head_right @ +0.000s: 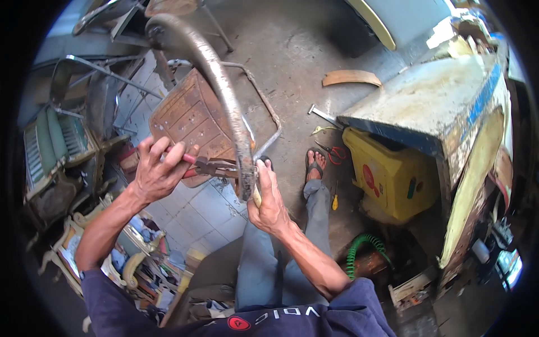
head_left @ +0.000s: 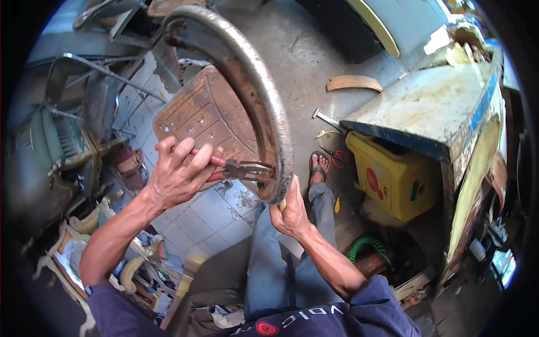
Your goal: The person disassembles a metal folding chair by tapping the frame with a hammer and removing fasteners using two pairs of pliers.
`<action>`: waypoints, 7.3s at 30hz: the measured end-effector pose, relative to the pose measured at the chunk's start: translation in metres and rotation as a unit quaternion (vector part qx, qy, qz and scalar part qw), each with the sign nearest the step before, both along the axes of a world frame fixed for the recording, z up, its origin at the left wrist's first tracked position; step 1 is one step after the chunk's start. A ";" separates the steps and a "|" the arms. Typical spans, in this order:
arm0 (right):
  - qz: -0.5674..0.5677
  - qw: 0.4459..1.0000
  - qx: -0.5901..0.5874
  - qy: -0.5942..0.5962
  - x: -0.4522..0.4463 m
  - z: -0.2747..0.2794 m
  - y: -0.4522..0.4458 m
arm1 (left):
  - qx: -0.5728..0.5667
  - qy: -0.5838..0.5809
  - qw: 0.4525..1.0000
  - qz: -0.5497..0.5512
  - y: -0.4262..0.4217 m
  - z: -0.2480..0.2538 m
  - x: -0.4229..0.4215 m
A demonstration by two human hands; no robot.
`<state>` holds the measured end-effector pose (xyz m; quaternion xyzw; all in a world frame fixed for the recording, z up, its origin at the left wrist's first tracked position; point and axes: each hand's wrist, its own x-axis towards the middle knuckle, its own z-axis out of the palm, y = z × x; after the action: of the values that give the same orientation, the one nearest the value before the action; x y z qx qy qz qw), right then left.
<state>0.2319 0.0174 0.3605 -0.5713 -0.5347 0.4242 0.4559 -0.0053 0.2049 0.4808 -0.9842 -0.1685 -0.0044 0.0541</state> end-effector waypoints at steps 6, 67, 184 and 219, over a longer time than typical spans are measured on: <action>0.093 0.948 -0.233 0.195 0.053 0.099 0.005 | 0.128 0.063 0.989 -0.020 0.010 0.005 0.000; 0.099 0.991 -0.059 0.070 0.042 0.039 0.014 | -0.034 0.115 0.991 0.061 -0.021 0.036 0.006; 0.141 0.868 -0.421 0.221 0.074 0.137 0.039 | 0.038 -0.038 0.998 0.033 -0.009 -0.019 -0.004; 0.109 0.969 -0.138 0.172 0.052 0.084 0.013 | 0.020 0.146 0.988 0.051 -0.033 0.043 0.005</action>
<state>0.2837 0.0309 0.4442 -0.4850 -0.4439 0.6329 0.4089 -0.0004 0.1715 0.5236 -0.9633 -0.2082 0.1384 0.0975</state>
